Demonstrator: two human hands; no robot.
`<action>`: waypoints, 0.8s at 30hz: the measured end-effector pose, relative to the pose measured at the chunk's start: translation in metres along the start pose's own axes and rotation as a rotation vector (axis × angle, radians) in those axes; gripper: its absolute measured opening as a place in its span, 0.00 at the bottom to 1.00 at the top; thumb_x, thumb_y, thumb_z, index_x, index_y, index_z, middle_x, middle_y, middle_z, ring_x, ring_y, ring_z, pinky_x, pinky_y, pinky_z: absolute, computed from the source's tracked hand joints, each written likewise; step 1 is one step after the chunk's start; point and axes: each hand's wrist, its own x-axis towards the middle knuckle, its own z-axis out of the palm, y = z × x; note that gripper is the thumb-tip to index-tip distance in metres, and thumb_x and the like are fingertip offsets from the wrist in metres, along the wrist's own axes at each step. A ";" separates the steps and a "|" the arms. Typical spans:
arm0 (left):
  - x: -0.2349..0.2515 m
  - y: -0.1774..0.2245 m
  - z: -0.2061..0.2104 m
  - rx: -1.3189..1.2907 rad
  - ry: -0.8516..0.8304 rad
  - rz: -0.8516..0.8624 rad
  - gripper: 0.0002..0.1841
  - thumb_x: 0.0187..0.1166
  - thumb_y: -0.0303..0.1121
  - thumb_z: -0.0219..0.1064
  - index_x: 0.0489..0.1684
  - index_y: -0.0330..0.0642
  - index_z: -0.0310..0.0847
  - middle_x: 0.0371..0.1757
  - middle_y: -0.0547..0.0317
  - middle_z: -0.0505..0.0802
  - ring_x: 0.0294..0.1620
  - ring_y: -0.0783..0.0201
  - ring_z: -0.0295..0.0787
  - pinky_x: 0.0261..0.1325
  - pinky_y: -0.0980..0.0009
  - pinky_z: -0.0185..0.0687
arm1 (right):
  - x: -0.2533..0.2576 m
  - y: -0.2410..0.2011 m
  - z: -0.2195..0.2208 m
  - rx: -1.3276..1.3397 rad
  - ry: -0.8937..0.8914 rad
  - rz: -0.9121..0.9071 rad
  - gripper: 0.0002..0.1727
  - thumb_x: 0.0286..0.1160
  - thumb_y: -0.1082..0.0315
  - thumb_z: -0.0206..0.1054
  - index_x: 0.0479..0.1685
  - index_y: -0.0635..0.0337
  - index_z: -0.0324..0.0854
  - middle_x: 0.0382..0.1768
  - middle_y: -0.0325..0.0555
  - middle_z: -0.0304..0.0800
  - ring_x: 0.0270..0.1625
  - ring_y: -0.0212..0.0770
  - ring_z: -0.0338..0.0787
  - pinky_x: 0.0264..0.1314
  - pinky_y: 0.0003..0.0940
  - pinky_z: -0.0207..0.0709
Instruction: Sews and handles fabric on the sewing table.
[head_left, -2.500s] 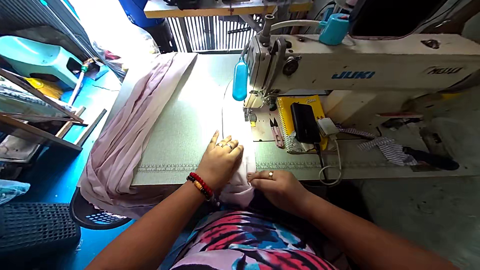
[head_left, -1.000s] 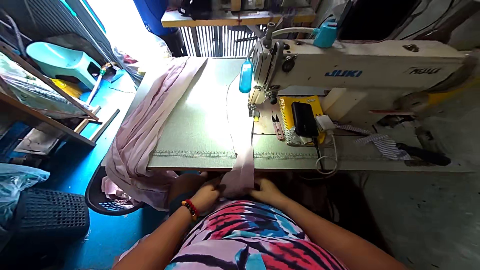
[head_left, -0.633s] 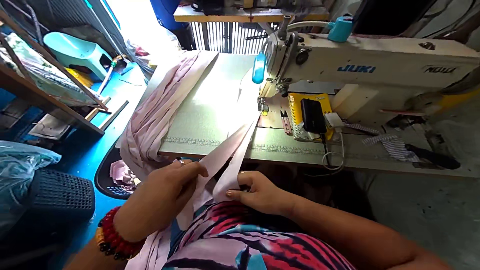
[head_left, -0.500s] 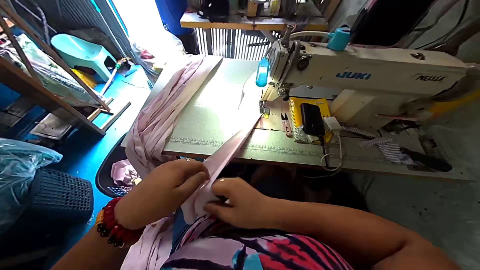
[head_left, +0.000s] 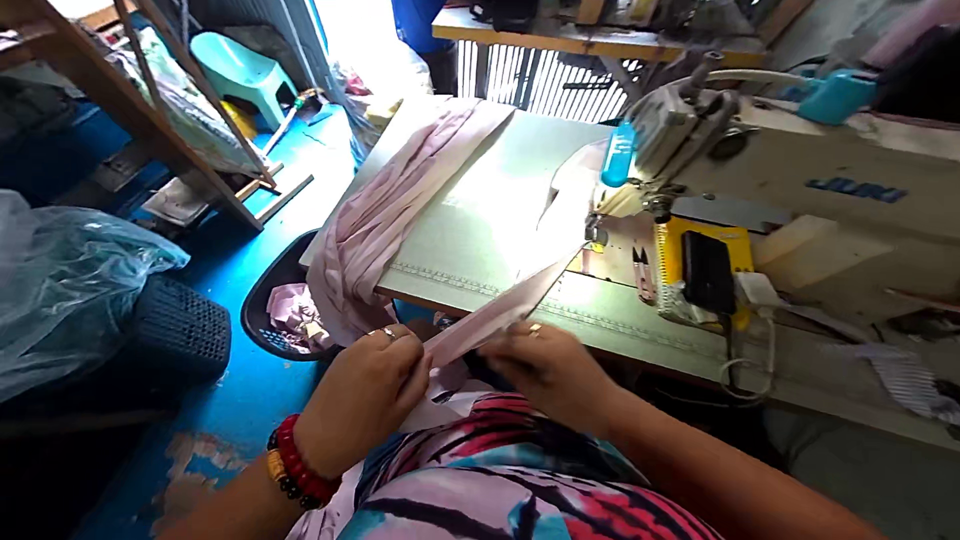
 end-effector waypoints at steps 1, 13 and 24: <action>-0.001 -0.001 0.002 -0.003 0.025 0.025 0.16 0.82 0.38 0.58 0.26 0.40 0.85 0.36 0.52 0.93 0.37 0.58 0.91 0.40 0.62 0.86 | 0.005 0.005 -0.001 -0.067 0.067 -0.001 0.12 0.81 0.63 0.65 0.49 0.52 0.94 0.44 0.43 0.95 0.49 0.39 0.92 0.55 0.39 0.85; 0.009 0.006 0.002 -0.040 0.148 0.259 0.15 0.80 0.34 0.60 0.18 0.44 0.76 0.25 0.56 0.83 0.31 0.60 0.81 0.32 0.68 0.74 | 0.034 -0.004 -0.007 -0.366 -0.041 -0.266 0.11 0.80 0.72 0.62 0.43 0.53 0.93 0.38 0.44 0.96 0.42 0.45 0.94 0.48 0.44 0.84; 0.092 0.046 0.100 -0.376 -0.263 0.427 0.16 0.85 0.39 0.59 0.59 0.45 0.89 0.63 0.52 0.93 0.66 0.54 0.89 0.67 0.56 0.84 | -0.123 0.006 -0.027 -0.185 0.149 0.106 0.11 0.81 0.68 0.63 0.35 0.50 0.91 0.43 0.39 0.99 0.52 0.32 0.97 0.58 0.28 0.88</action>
